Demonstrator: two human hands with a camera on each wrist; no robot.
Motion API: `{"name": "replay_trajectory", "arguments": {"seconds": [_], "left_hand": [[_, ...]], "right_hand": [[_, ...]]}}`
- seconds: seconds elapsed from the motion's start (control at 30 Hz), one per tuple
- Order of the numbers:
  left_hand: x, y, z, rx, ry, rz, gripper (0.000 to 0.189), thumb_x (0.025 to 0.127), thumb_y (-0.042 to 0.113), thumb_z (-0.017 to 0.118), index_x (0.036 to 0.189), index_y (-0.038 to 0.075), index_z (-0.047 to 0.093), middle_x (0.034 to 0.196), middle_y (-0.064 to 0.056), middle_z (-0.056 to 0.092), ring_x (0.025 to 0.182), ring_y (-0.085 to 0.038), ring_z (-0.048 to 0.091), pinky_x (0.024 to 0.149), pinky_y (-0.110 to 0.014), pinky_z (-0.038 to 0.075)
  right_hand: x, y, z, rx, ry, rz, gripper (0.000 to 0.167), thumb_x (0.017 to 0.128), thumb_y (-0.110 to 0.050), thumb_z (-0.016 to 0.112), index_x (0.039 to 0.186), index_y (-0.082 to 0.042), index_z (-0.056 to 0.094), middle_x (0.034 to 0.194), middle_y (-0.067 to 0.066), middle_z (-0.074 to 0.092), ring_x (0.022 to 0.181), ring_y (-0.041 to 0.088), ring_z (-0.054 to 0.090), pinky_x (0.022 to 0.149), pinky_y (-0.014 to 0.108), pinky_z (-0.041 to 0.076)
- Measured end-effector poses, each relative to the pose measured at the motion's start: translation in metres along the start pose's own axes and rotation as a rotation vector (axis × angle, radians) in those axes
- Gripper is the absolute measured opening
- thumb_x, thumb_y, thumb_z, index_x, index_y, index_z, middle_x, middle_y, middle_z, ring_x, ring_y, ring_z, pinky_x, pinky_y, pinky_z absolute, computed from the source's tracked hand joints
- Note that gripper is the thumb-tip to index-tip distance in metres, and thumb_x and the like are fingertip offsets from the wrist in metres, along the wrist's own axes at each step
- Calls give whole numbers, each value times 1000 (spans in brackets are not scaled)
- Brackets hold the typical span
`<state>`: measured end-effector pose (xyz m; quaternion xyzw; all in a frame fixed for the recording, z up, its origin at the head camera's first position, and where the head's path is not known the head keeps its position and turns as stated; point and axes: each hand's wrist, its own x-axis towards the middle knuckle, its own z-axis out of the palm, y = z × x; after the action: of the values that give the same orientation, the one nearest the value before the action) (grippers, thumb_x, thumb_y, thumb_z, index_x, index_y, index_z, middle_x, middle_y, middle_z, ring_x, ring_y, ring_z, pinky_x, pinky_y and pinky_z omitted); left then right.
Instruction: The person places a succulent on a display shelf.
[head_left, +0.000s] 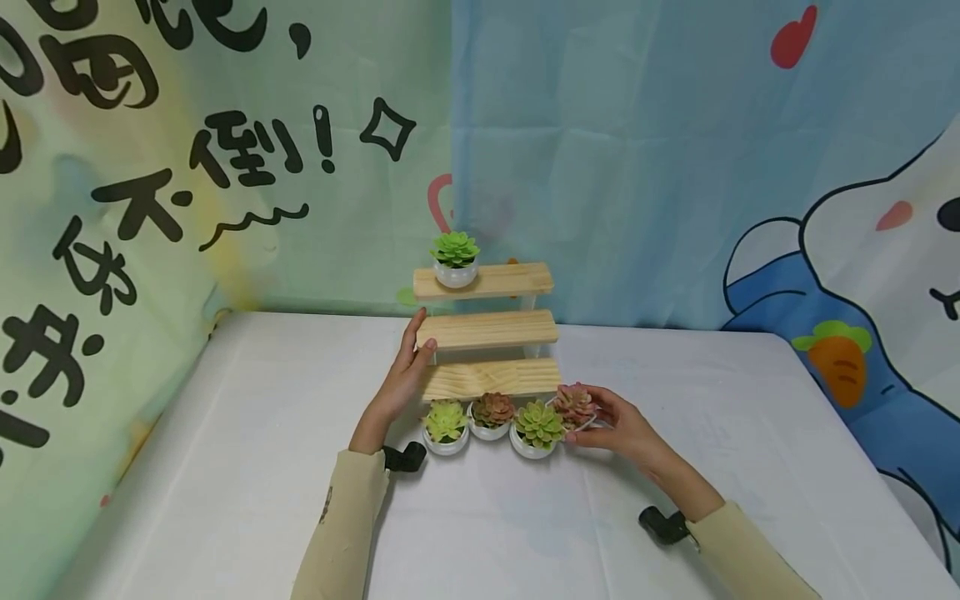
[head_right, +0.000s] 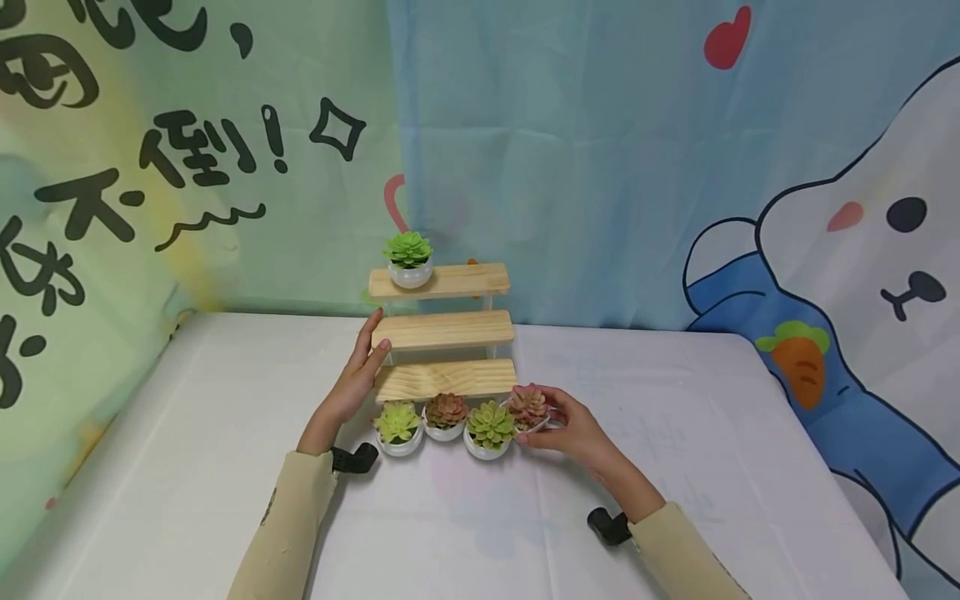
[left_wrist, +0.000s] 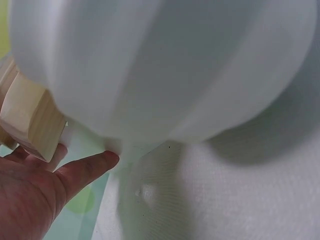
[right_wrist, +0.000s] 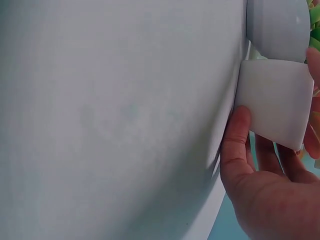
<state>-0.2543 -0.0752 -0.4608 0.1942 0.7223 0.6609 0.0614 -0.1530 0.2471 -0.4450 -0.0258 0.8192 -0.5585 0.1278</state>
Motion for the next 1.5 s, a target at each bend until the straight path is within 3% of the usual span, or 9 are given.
{"name": "replay_trajectory", "arguments": {"seconds": [0.27,0.3,0.57,0.73,0.93,1.5], "left_hand": [[-3,0,3,1,7,28,60,109,26,34,158,12,3,164,-9,0,150,-28,-2,119,-53,10],[-4,5,3,-3,3,20,60,109,25,34,158,11,3,164,-10,-1,150,-29,-3,119,-53,9],[-3,1,2,2,9,10,59,109,25,33,158,15,4,164,-9,-1,150,-27,-3,119,-51,10],[-2,2,0,-9,1,-19,59,109,22,33,158,12,3,164,-11,-2,150,-29,-3,120,-51,8],[-2,1,1,-7,5,-9,60,109,23,34,158,14,3,164,-10,-1,150,-27,-4,120,-51,9],[-2,0,1,17,9,24,59,109,27,33,158,14,3,164,-8,0,150,-26,-4,120,-51,9]], "right_hand": [[-1,1,-1,9,-15,2,84,83,-11,79,147,8,29,141,29,41,126,42,45,92,31,51],[-2,1,-1,8,-16,0,83,83,-11,79,147,8,29,141,29,41,126,42,45,92,32,50],[-2,1,-1,-1,-22,-4,84,84,-12,79,149,6,28,142,28,41,127,41,45,95,38,49],[-3,1,-1,-21,-3,8,85,83,-14,80,148,6,29,141,27,43,126,40,46,94,37,50],[-5,1,-3,-43,33,42,86,83,-17,80,148,5,29,143,26,42,129,41,43,99,45,45],[-12,-20,-21,-100,120,62,84,85,-18,78,148,5,29,144,25,41,130,39,42,103,51,40]]}}
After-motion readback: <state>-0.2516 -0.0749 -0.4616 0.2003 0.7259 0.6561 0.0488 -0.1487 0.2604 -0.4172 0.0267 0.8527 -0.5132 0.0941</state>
